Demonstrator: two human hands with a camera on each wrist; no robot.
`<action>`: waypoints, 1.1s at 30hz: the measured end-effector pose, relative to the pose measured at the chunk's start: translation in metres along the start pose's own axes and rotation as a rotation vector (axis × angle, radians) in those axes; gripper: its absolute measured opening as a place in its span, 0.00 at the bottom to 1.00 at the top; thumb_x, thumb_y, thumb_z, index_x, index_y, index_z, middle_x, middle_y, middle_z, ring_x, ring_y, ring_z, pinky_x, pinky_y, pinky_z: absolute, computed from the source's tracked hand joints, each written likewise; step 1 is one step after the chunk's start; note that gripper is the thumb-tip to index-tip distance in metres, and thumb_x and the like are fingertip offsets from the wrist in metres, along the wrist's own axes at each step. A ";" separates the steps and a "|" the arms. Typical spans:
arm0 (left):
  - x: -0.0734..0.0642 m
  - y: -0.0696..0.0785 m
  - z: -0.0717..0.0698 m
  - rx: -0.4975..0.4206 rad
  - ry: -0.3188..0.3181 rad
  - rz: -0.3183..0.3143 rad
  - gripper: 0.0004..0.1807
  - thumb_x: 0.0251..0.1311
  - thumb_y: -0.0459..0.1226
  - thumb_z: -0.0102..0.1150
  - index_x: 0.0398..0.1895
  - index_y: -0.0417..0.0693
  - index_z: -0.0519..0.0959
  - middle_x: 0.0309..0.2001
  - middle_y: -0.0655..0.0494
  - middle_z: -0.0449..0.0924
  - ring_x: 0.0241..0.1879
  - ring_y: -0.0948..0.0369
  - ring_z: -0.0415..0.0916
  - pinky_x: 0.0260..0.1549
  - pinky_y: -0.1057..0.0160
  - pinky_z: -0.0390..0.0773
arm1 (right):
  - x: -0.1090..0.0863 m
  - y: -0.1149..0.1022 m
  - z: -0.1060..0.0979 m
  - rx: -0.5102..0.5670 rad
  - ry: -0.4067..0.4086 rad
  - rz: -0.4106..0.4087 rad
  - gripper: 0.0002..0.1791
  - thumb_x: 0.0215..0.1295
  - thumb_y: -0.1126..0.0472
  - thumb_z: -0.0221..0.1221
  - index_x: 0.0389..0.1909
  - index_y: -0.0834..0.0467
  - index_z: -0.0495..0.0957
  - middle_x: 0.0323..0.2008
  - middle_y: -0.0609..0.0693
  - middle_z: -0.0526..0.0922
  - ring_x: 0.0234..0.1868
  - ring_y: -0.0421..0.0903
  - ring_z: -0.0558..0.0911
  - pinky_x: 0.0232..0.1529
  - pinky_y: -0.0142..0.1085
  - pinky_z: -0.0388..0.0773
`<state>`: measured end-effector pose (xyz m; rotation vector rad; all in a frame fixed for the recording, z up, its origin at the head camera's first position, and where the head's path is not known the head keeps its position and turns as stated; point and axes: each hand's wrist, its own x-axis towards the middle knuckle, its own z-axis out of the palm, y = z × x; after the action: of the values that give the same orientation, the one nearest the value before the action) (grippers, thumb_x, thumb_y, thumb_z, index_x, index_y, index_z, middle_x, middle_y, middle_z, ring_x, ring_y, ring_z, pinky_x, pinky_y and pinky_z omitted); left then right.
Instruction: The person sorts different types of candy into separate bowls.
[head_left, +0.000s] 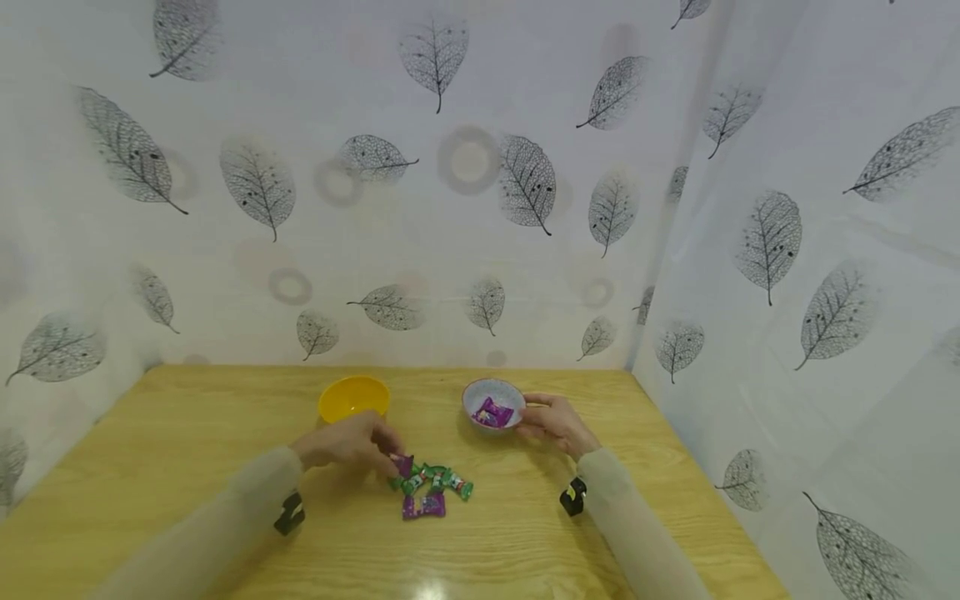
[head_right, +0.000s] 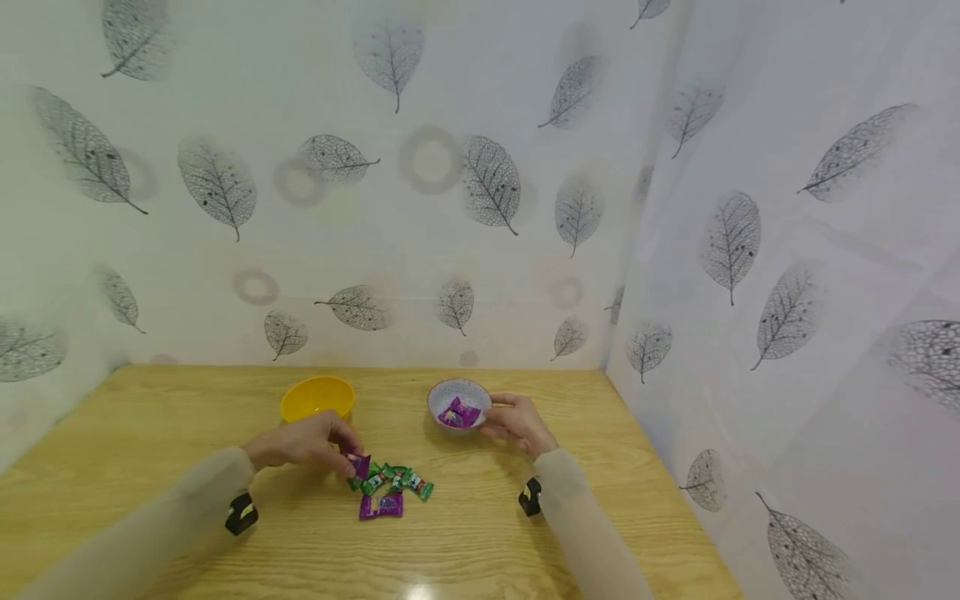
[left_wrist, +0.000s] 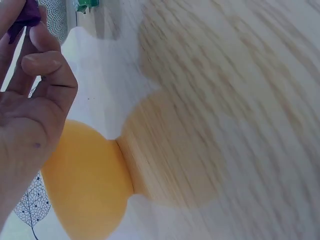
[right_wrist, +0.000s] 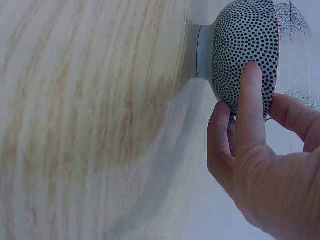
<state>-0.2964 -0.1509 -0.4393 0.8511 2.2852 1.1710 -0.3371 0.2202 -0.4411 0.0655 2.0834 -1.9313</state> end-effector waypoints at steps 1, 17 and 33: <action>0.001 0.000 0.000 0.003 0.006 -0.003 0.07 0.52 0.40 0.71 0.35 0.55 0.87 0.34 0.57 0.86 0.35 0.59 0.76 0.38 0.65 0.77 | 0.000 0.000 0.000 -0.002 0.000 0.001 0.28 0.68 0.72 0.54 0.68 0.70 0.63 0.57 0.73 0.75 0.32 0.43 0.86 0.44 0.35 0.85; 0.023 0.011 -0.003 -0.006 0.053 -0.007 0.09 0.57 0.44 0.69 0.41 0.56 0.86 0.38 0.60 0.86 0.40 0.58 0.78 0.45 0.63 0.78 | 0.000 -0.001 0.001 -0.016 0.016 -0.004 0.26 0.68 0.72 0.54 0.67 0.69 0.65 0.57 0.73 0.75 0.33 0.43 0.86 0.43 0.35 0.85; 0.057 0.011 0.004 -0.101 0.088 0.021 0.11 0.58 0.46 0.67 0.43 0.54 0.85 0.41 0.58 0.87 0.40 0.58 0.78 0.44 0.60 0.80 | 0.001 0.000 0.003 -0.005 0.014 -0.013 0.26 0.67 0.72 0.54 0.66 0.70 0.66 0.57 0.73 0.75 0.33 0.43 0.86 0.44 0.37 0.85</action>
<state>-0.3315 -0.1045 -0.4383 0.8016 2.2690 1.3458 -0.3379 0.2174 -0.4419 0.0652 2.1020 -1.9386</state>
